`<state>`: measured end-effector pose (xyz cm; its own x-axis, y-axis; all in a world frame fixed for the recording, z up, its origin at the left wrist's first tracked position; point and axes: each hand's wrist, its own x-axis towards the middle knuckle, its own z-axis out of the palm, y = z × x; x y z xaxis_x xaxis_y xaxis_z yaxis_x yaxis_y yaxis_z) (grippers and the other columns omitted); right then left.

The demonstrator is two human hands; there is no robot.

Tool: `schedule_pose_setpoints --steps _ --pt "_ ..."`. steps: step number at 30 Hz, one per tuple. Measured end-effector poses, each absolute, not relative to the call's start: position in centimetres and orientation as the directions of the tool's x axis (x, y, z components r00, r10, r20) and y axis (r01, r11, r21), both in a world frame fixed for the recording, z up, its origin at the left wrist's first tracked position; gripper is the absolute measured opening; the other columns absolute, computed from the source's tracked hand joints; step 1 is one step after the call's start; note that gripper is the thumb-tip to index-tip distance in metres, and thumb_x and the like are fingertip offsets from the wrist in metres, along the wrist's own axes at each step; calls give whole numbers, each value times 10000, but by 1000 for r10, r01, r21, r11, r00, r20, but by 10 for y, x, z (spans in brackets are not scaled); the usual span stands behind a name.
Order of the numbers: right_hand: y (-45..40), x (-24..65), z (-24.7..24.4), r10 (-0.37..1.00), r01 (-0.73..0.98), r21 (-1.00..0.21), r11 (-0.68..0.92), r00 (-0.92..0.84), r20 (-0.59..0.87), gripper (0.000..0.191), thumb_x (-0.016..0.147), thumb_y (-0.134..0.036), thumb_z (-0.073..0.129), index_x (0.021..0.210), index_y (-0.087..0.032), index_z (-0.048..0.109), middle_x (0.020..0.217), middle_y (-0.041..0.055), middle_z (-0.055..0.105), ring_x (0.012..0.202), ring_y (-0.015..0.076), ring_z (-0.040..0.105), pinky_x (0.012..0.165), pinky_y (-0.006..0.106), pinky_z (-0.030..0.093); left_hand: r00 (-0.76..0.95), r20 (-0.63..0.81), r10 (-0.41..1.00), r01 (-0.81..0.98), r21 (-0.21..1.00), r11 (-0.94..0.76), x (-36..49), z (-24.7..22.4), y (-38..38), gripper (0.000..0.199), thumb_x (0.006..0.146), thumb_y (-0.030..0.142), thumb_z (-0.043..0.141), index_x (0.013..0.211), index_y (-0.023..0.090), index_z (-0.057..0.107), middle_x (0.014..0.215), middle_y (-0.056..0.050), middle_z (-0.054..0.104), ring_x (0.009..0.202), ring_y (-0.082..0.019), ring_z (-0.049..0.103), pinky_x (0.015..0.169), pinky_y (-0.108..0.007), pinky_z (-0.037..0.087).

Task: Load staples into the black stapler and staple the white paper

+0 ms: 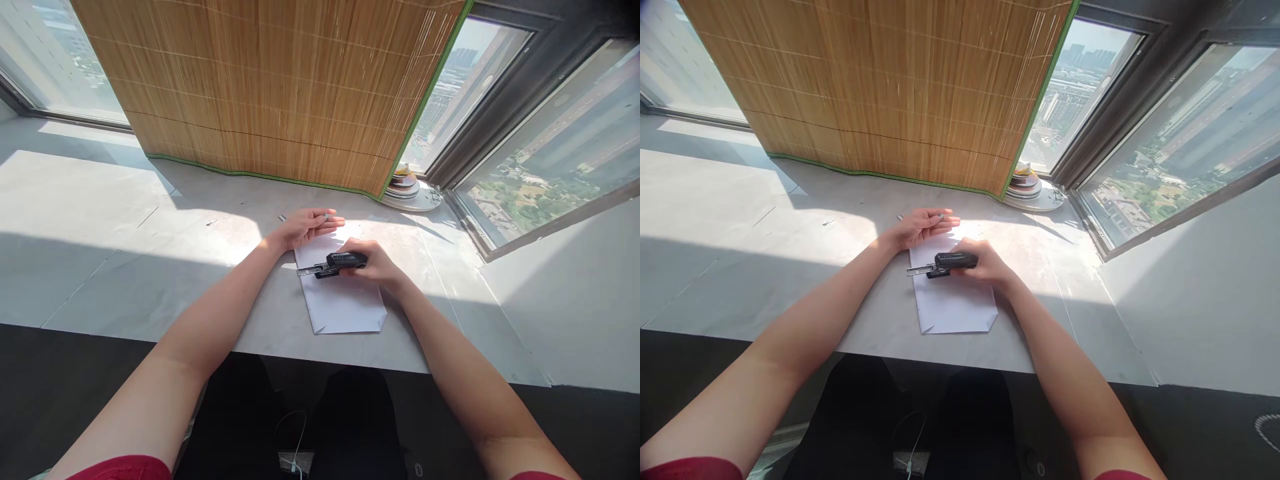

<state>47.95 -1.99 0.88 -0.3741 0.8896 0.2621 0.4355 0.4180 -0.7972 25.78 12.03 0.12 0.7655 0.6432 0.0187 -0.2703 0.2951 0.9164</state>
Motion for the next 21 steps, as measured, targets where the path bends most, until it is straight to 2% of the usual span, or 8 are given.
schedule_pose_setpoints --steps 3,6,9,11,13,15,19,21 --pt "-17 479 6 868 487 -751 445 -441 229 314 827 -449 886 1083 -281 822 998 40 798 863 240 710 818 410 567 790 27 613 -164 972 169 260 -2 117 401 898 371 910 1194 125 800 1221 -201 836 1100 -259 829 1057 -413 646" --pt "-13 481 4 862 485 -737 470 -433 264 306 855 -528 856 1038 -285 822 965 44 793 877 254 710 841 428 563 781 76 620 -94 996 -3 261 -1 112 457 825 490 955 1058 115 837 1031 -175 858 896 -230 838 878 -366 687" --pt "-11 480 3 904 494 -763 417 -133 407 293 913 -565 794 937 -272 788 882 41 761 823 238 685 830 436 567 785 134 604 -66 989 -133 260 3 107 456 831 549 929 952 117 845 913 -149 846 783 -208 818 753 -324 676" --pt "-10 478 1 891 486 -792 369 58 451 294 900 -549 810 1003 -275 783 902 39 752 810 224 672 816 430 583 798 151 584 -54 982 -180 259 6 105 446 831 553 923 914 122 846 858 -130 833 716 -186 793 693 -298 654" --pt "-10 476 0 889 451 -813 368 86 451 340 875 -537 831 1092 -279 789 1010 54 770 818 213 673 808 429 602 812 161 562 -54 978 -202 259 8 105 433 822 548 927 892 128 849 817 -114 821 672 -168 769 658 -279 631" --pt "-10 472 0 892 429 -814 392 42 451 307 883 -529 825 1062 -281 806 1073 69 787 831 219 684 803 440 615 831 161 533 -52 976 -213 259 8 104 422 810 543 933 880 134 852 797 -105 814 666 -165 761 646 -271 615" --pt "-12 467 1 876 470 -779 414 25 481 190 906 -480 811 870 -293 815 969 61 803 900 277 726 872 501 623 852 163 498 -56 973 -223 262 6 101 436 795 564 931 869 144 841 796 -104 810 694 -180 767 668 -287 612" --pt "-10 472 1 865 463 -786 409 79 496 162 892 -441 805 839 -288 805 948 60 806 932 291 747 915 513 628 832 172 527 -48 969 -240 263 4 102 450 836 588 886 889 145 824 828 -108 813 706 -183 768 691 -304 614"
